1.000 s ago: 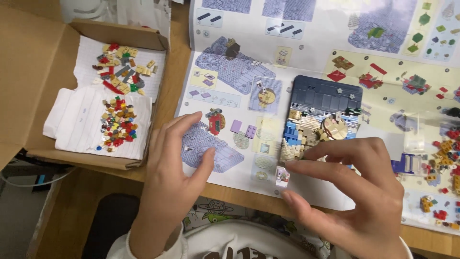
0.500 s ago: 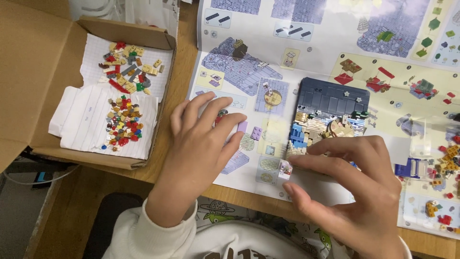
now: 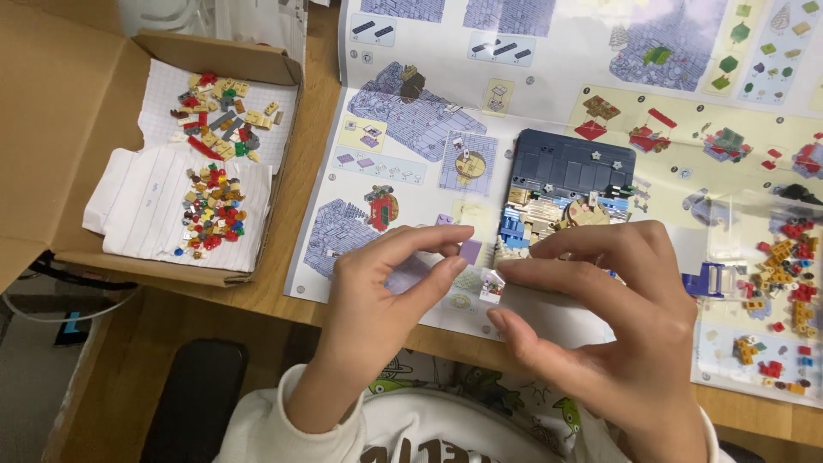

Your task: Assembling a LEGO set by following a manual, picking small bricks from a box and attaching them to a base.

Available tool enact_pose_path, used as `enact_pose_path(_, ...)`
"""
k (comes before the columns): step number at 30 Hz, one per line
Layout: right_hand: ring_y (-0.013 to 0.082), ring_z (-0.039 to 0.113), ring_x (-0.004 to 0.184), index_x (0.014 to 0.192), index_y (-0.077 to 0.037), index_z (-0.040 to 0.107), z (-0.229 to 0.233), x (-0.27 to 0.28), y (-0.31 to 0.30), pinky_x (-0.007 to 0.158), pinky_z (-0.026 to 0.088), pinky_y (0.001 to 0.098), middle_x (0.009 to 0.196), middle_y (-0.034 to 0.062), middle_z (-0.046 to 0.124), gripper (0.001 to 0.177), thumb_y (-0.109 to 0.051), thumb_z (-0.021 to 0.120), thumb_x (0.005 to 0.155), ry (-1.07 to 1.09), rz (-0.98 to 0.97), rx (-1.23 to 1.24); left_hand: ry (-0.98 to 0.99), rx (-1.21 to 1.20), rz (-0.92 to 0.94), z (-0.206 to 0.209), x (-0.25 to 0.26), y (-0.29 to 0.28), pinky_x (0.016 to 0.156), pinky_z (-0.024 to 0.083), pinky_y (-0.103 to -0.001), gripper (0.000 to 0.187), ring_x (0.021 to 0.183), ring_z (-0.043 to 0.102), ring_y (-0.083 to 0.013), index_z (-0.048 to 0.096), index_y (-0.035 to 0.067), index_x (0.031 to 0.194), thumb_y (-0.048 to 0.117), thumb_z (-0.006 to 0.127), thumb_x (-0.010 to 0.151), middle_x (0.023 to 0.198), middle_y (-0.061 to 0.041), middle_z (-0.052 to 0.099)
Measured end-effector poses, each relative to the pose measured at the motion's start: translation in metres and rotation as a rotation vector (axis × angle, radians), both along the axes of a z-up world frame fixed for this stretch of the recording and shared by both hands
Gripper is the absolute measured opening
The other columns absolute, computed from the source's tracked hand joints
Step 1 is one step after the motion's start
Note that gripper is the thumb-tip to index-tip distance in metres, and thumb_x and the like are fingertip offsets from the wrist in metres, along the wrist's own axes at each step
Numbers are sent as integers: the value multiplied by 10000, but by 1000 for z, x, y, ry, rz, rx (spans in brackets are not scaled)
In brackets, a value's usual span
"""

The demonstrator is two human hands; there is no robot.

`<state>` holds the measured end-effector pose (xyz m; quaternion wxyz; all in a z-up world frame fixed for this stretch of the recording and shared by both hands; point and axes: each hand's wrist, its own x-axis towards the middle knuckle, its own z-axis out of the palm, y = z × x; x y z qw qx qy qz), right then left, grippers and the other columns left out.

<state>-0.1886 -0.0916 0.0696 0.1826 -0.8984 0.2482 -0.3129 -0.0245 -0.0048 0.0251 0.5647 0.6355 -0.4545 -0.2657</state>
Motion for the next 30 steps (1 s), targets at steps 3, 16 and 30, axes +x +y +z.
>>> enact_pose_path(3,190,507,860,968,-145,733,4,-5,1,793,383,307,959,36,632,204,-241,784,796,-3,-8,0,269,8,-56,1,-8,0,826,565,-231,270,939,653,-117,694,67,1150,93,662,883,1001,-55,701)
enact_pose_path(16,214,543,881,950,-110,714,8,-11,-4,812,392,337,951,74,646,190,-218,782,809,-38,2,-47,888,76,-98,-5,-26,-10,849,634,-347,332,882,702,-189,688,-15,1144,74,683,824,1078,-138,725)
enact_pose_path(30,203,532,868,977,-110,708,3,-7,-6,813,396,326,945,62,639,217,-249,756,817,-67,17,-15,1043,4,-170,-7,-28,-8,804,637,-398,278,901,730,-329,663,-55,1156,61,598,912,991,-203,724)
